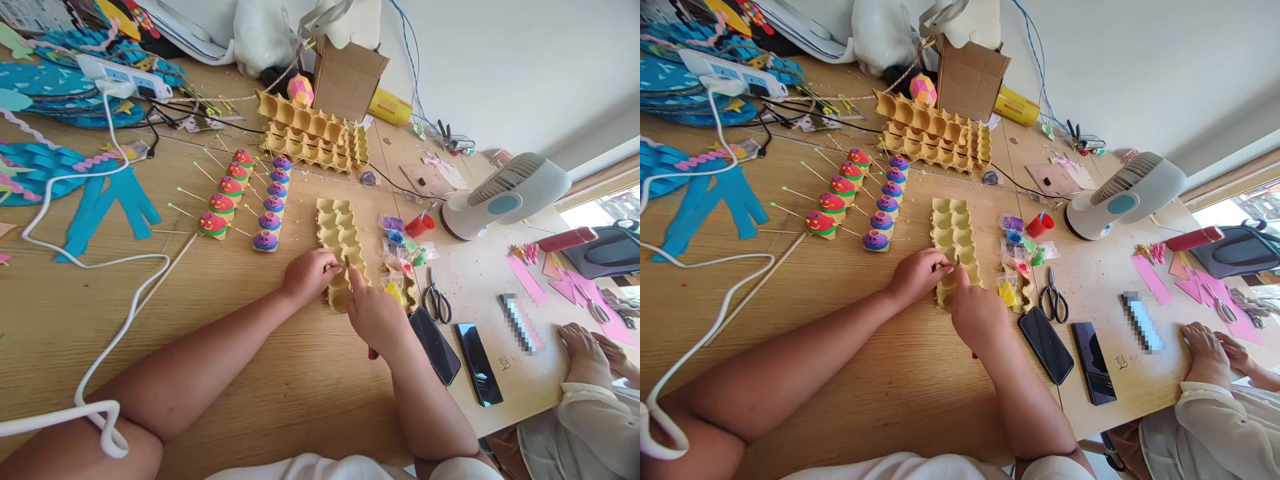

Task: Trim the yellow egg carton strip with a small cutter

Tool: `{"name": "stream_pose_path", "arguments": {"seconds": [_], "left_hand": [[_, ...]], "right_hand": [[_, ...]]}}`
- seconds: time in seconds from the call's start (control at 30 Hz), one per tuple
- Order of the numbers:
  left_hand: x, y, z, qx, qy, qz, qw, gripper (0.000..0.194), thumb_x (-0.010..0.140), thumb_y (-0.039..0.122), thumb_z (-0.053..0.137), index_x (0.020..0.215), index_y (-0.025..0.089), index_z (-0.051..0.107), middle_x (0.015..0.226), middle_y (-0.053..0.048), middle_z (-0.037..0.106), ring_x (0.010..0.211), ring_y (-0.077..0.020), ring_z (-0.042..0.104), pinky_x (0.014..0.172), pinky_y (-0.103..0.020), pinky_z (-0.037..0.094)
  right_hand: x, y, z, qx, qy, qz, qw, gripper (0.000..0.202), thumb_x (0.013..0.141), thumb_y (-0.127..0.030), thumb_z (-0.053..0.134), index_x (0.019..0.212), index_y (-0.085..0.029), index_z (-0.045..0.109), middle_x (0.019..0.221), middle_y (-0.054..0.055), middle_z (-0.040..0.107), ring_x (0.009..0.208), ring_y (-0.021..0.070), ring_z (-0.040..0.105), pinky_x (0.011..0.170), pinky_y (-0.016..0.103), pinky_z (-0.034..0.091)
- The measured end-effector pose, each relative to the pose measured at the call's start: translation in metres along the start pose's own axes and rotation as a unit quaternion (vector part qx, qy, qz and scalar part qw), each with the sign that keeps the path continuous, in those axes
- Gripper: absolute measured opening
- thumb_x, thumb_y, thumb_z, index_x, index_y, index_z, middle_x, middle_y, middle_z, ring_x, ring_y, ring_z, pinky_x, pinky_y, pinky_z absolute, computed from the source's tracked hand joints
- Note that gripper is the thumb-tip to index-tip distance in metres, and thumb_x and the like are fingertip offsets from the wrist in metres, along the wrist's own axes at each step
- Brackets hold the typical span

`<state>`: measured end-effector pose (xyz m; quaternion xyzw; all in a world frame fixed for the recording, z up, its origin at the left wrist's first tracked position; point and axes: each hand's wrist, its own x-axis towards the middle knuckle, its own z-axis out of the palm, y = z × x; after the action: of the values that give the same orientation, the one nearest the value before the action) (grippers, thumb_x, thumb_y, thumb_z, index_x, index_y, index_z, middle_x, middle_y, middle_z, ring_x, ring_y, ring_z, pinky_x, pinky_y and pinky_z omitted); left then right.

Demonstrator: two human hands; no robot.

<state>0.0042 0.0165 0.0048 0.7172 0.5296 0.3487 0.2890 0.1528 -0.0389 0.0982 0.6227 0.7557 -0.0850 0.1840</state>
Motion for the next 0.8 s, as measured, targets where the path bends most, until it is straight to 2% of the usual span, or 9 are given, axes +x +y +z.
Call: {"name": "stream_pose_path", "arguments": {"seconds": [0.23, 0.4, 0.63, 0.8], "left_hand": [[0.000, 0.000, 0.001, 0.005, 0.003, -0.006, 1.000, 0.014, 0.088, 0.030, 0.064, 0.077, 0.022, 0.067, 0.088, -0.001, 0.069, 0.082, -0.0168, 0.061, 0.066, -0.027, 0.040], [0.001, -0.001, 0.000, 0.006, 0.005, 0.001, 1.000, 0.014, 0.088, 0.030, 0.064, 0.077, 0.022, 0.067, 0.088, 0.000, 0.069, 0.078, -0.0158, 0.060, 0.064, -0.027, 0.039], [0.000, 0.001, 0.000, 0.006, 0.000, -0.006, 1.000, 0.015, 0.088, 0.031, 0.063, 0.076, 0.022, 0.066, 0.088, -0.001, 0.069, 0.081, -0.0168, 0.061, 0.066, -0.028, 0.040], [0.000, 0.000, 0.001, 0.007, -0.002, -0.003, 1.000, 0.014, 0.088, 0.031, 0.063, 0.077, 0.022, 0.067, 0.087, 0.000, 0.068, 0.076, -0.0154, 0.059, 0.064, -0.027, 0.040]], "right_hand": [[-0.002, 0.001, -0.001, 0.004, -0.006, -0.011, 1.000, 0.057, 0.098, -0.026, 0.028, 0.154, -0.016, 0.028, 0.089, 0.008, 0.075, 0.079, 0.0238, 0.071, 0.057, 0.030, 0.040], [0.004, 0.000, -0.001, 0.013, 0.006, 0.006, 1.000, 0.060, 0.097, -0.025, 0.029, 0.156, -0.015, 0.024, 0.090, 0.009, 0.075, 0.080, 0.0242, 0.071, 0.057, 0.029, 0.039], [-0.003, 0.002, -0.003, 0.002, -0.012, -0.010, 1.000, 0.057, 0.099, -0.027, 0.027, 0.155, -0.016, 0.026, 0.089, 0.008, 0.074, 0.079, 0.0228, 0.070, 0.058, 0.029, 0.039], [0.009, 0.000, 0.002, 0.011, 0.005, 0.007, 1.000, 0.058, 0.098, -0.026, 0.028, 0.155, -0.017, 0.024, 0.094, 0.010, 0.075, 0.083, 0.0236, 0.071, 0.060, 0.029, 0.040]]}}
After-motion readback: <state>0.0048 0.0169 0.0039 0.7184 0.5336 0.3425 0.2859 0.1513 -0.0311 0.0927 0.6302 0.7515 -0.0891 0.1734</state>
